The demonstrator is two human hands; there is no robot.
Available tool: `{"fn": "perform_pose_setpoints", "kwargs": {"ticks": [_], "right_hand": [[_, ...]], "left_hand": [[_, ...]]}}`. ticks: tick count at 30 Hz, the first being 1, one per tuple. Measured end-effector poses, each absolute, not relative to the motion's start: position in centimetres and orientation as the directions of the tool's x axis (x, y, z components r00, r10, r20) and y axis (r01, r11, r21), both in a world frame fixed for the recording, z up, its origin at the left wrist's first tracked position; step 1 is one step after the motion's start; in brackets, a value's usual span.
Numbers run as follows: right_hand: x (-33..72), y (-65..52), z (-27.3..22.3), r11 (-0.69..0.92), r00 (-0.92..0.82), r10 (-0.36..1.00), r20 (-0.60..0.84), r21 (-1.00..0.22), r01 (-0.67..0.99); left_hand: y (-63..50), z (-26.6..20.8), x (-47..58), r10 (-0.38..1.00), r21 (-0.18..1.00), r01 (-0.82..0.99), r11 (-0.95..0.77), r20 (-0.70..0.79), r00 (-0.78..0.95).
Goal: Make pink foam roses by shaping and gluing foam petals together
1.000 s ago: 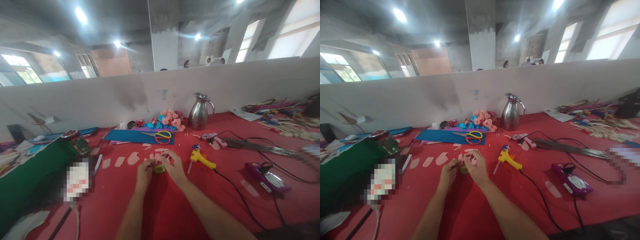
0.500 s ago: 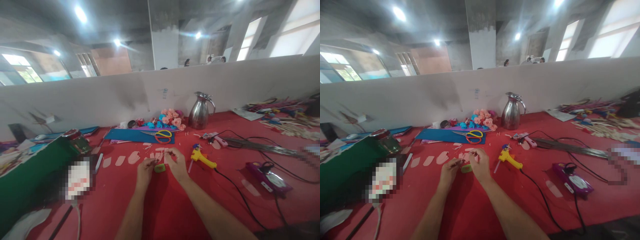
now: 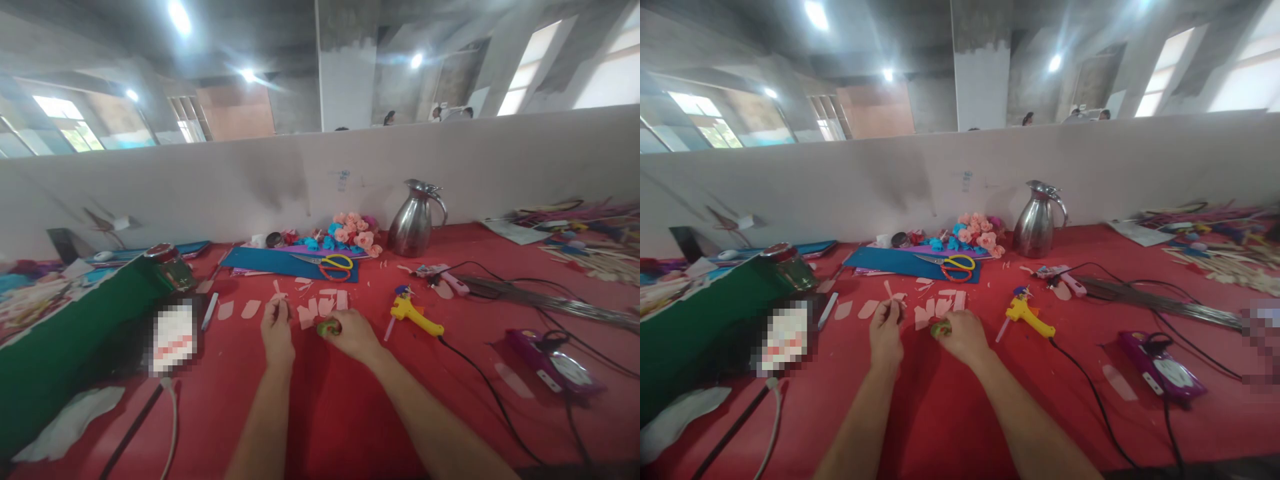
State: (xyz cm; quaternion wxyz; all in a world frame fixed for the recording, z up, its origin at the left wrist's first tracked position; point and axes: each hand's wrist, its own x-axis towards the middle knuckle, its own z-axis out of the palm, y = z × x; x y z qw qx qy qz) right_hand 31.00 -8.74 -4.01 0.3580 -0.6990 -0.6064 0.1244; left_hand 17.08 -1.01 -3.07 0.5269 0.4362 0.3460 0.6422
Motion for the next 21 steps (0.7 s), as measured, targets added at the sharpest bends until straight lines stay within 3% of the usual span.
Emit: {"fn": "perform_pose_setpoints", "kwargs": {"ticks": [7,11,16,21], "right_hand": [[31.1,-8.9,-3.7,-0.123,0.259,0.951,0.171,-0.557,0.821],[31.2,-9.0,-3.0,-0.188,0.323,0.921,0.219,-0.478,0.858],[31.5,-9.0,-3.0,-0.166,0.331,0.915,0.232,-0.532,0.831],[31.8,-8.9,-3.5,-0.164,0.292,0.935,0.199,-0.488,0.857]], "left_hand": [[-0.6,-2.9,16.8,0.989,0.853,-0.517,-0.065,-0.015,-0.149],[-0.7,-3.1,16.9,0.991,0.866,-0.497,-0.052,-0.018,-0.135],[-0.8,-3.0,17.0,0.989,0.873,-0.486,-0.042,-0.035,-0.147],[-0.7,-3.1,16.9,0.985,0.882,-0.471,-0.013,-0.071,-0.159]]}}
